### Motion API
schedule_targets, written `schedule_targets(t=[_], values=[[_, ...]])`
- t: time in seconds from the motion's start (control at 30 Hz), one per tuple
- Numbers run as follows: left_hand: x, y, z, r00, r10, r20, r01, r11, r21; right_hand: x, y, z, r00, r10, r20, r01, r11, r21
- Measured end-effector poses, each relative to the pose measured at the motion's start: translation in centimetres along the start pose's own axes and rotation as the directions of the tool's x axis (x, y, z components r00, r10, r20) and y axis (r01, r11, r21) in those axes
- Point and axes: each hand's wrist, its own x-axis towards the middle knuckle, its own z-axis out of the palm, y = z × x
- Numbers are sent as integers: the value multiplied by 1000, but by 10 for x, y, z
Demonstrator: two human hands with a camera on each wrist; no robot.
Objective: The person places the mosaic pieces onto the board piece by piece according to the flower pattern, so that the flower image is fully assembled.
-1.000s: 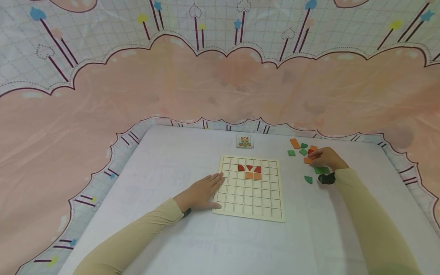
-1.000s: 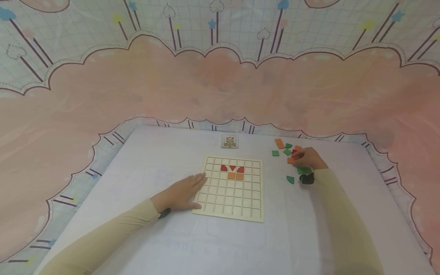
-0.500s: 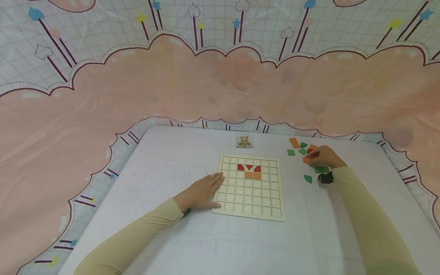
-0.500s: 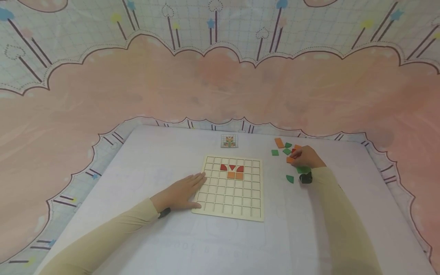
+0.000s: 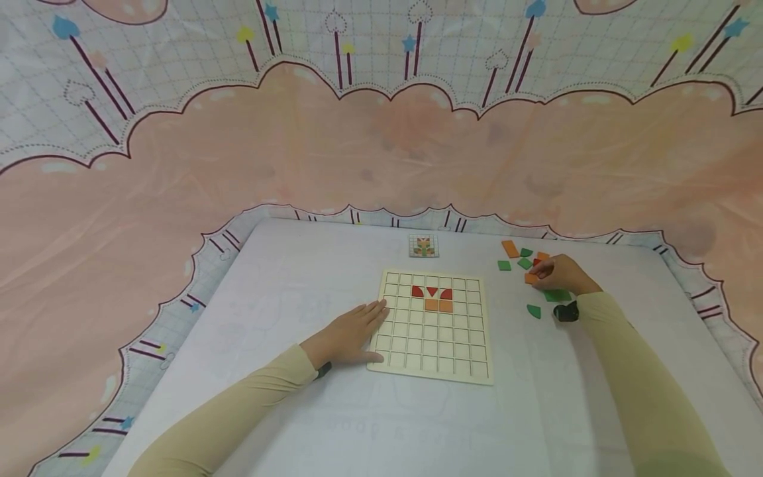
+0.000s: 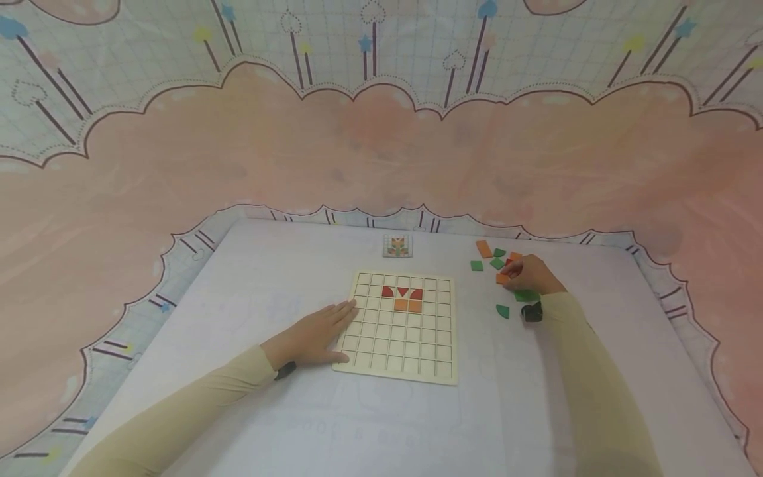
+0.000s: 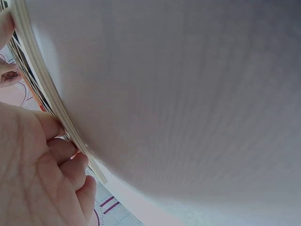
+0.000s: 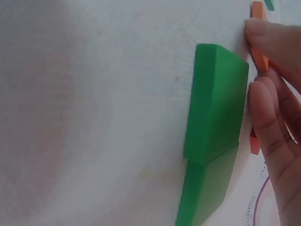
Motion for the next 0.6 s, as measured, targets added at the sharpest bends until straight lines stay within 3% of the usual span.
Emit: schedule_targets(t=[0.23, 0.6], values=[[0, 0, 1, 1000, -7, -3, 7, 1000, -12, 3, 2, 0, 1000, -20, 0, 20, 1000, -10], [0, -1, 1, 1000, -6, 0, 6, 1000, -7, 4, -8, 10, 990, -140, -2, 140, 989, -53]])
